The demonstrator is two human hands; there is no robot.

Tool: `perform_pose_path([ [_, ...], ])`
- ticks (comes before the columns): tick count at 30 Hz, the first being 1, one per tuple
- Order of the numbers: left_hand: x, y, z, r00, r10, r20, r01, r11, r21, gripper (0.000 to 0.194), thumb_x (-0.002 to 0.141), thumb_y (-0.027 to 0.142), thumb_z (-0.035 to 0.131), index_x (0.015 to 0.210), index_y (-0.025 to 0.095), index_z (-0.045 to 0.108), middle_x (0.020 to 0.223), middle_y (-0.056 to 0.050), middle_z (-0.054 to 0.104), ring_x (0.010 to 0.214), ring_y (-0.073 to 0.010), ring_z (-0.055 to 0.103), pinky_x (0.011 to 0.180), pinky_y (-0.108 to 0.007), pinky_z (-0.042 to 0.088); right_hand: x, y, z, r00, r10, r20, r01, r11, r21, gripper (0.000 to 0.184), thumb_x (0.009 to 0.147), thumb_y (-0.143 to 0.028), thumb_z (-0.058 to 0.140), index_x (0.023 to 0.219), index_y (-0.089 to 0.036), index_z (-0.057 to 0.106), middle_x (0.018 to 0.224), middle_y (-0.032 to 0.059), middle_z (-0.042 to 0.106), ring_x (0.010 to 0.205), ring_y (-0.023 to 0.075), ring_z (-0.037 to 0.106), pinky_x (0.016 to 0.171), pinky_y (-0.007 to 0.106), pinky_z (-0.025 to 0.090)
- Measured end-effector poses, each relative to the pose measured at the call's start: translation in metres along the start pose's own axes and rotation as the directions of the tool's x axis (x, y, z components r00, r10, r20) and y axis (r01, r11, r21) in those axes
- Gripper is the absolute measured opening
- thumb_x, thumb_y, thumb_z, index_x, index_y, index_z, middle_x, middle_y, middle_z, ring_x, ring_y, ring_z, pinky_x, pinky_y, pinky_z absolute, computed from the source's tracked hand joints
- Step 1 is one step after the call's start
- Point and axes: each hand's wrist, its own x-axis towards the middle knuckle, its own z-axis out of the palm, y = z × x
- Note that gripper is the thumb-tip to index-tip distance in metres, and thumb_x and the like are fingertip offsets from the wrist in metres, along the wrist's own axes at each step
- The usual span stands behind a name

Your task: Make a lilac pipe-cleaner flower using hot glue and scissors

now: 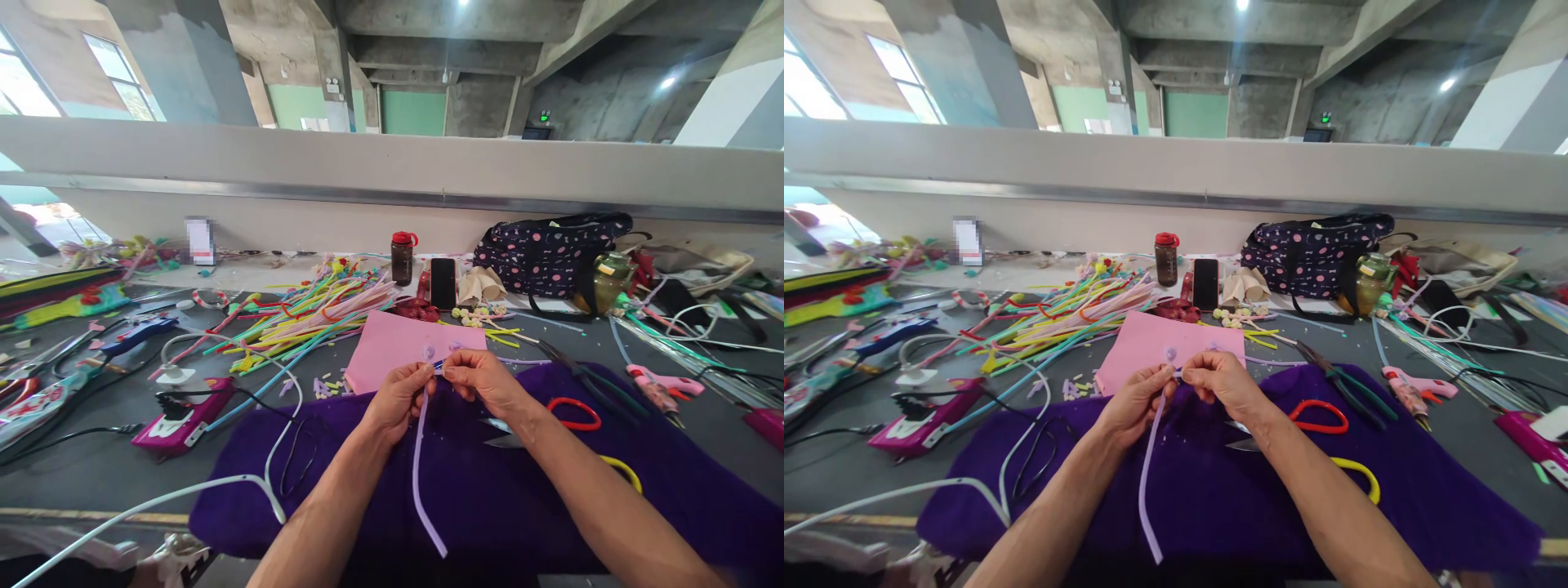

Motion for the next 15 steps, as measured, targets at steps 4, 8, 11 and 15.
perform_pose_path([
  [4,0.0002,-0.0024,-0.0004,1.000,0.021,0.013,-0.020,1.000,-0.021,0.030,0.073,0.039,0.060,0.063,0.014,0.050,0.046,0.006,0.041,0.033,-0.0005,0.026,0.032,-0.015,0.015,0.0000,0.0000,0.0006,0.997,0.041,0.071,-0.046,0.996,0.074,0.019,0.068,-0.031,0.066,0.070,-0.014,0.058,0.047,-0.0061,0.047,0.037,0.0044,0.038,0.035,0.016,0.024],
  [8,-0.0001,-0.0038,0.0003,0.999,0.026,0.021,-0.026,0.999,-0.033,0.029,0.073,0.038,0.060,0.063,0.013,0.050,0.047,0.006,0.041,0.034,-0.0010,0.029,0.033,-0.015,0.016,0.0007,0.0019,0.0000,0.991,0.068,0.111,-0.080,0.991,0.104,0.024,0.066,-0.035,0.068,0.071,-0.014,0.059,0.050,-0.0036,0.052,0.038,0.0052,0.041,0.035,0.016,0.025],
  [11,0.0001,-0.0038,0.0002,0.999,0.022,0.028,-0.020,0.998,-0.052,0.029,0.073,0.038,0.060,0.062,0.013,0.050,0.046,0.006,0.041,0.034,-0.0010,0.028,0.033,-0.016,0.015,0.0013,0.0018,-0.0010,0.993,0.066,0.101,-0.076,0.992,0.096,0.024,0.066,-0.036,0.067,0.072,-0.014,0.059,0.055,-0.0024,0.054,0.038,0.0055,0.043,0.035,0.017,0.026],
  [15,0.0008,-0.0029,-0.0008,1.000,0.016,0.008,-0.015,0.996,-0.093,0.031,0.071,0.039,0.062,0.060,0.012,0.051,0.043,0.006,0.040,0.033,-0.0004,0.026,0.034,-0.016,0.012,0.0001,-0.0031,-0.0011,1.000,-0.001,0.003,0.001,0.998,0.057,0.024,0.073,-0.037,0.062,0.081,-0.014,0.061,0.068,-0.0002,0.057,0.045,0.0071,0.050,0.036,0.017,0.029],
])
